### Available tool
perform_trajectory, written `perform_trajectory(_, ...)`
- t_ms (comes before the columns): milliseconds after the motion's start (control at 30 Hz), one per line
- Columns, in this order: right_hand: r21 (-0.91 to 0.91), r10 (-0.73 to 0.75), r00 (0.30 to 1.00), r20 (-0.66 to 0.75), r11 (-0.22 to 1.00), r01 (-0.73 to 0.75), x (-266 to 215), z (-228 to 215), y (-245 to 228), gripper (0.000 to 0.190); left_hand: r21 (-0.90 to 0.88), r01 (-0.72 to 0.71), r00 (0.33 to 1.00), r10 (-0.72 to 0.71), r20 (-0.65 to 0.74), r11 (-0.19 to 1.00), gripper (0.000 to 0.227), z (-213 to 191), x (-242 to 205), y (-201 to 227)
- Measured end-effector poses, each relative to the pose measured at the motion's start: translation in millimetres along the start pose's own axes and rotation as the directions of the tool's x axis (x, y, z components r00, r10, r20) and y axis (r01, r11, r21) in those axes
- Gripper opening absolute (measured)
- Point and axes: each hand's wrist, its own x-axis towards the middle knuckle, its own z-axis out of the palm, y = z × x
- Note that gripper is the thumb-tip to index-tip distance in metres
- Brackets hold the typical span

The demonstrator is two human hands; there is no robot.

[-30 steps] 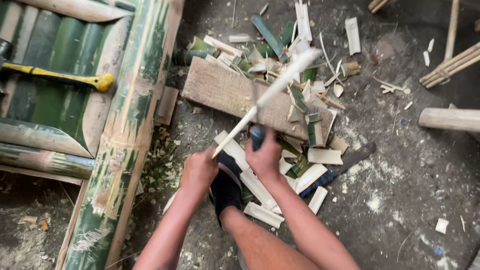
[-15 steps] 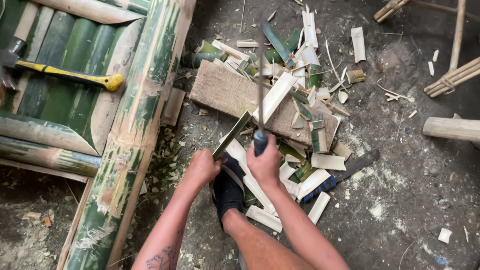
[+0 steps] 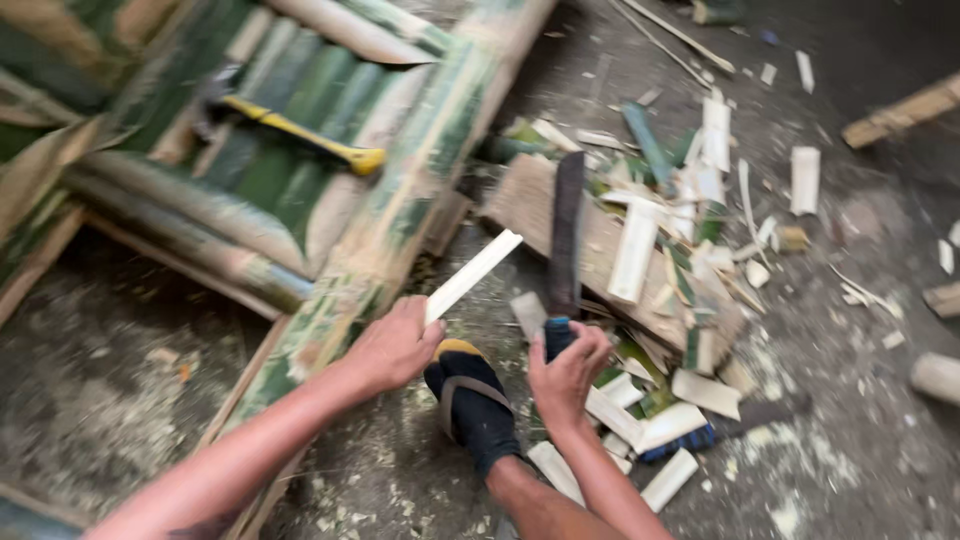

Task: The person assembles a bamboo chair by splitting bamboo strips, positioning them into the frame, and hammering nails to secure them. The person also uses a machete to split bamboo and a hammer to drive nails.

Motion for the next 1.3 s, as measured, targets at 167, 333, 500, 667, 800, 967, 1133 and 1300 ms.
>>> perform_trajectory(167,0.223,-0.403,0.904,0.146,0.903,0.367,75.4,36.2,-87.7,0.044,0.038,0.277,0.939,-0.262,-0.221,0.960,0.053,-82.9,-78.4,-68.8)
perform_trajectory(333,0.149,-0.679,0.680,0.277,0.729,0.668,146.8,125.6,-196.4,0.066,-0.175,0.398,0.823,-0.434,-0.366,0.901,0.057,-72.1,-129.7,-163.5)
perform_trajectory(500,0.133,-0.741,0.580,0.337,0.648,0.750,160.5,187.5,-233.7,0.069,-0.268,0.267,0.739,-0.375,-0.559,0.926,0.049,-4.8,-147.7,-224.6)
perform_trajectory(667,0.041,-0.699,0.571,0.431,0.648,0.761,152.6,219.8,-231.8,0.071,-0.329,0.422,0.748,-0.529,-0.401,0.845,0.048,-15.5,-172.2,-220.1)
perform_trajectory(800,0.085,-0.661,0.619,0.424,0.709,0.700,148.0,230.7,-212.4,0.069,-0.208,0.594,0.715,-0.628,-0.307,0.777,0.048,-22.6,-178.1,-208.9)
perform_trajectory(967,0.028,-0.692,0.583,0.426,0.653,0.757,141.9,217.1,-223.7,0.070,-0.222,0.540,0.679,-0.576,-0.455,0.812,0.042,-17.5,-180.0,-200.1)
perform_trajectory(1133,0.392,-0.665,0.516,0.540,0.741,0.545,62.1,158.4,-269.2,0.045,-0.605,0.463,0.513,-0.753,-0.412,0.647,0.021,-48.8,-202.5,-192.5)
perform_trajectory(1300,0.690,-0.741,0.086,0.666,0.655,0.309,-19.1,125.3,-329.9,0.057,-0.741,-0.168,0.172,-0.721,-0.672,0.651,0.022,-81.0,-207.8,-190.2)
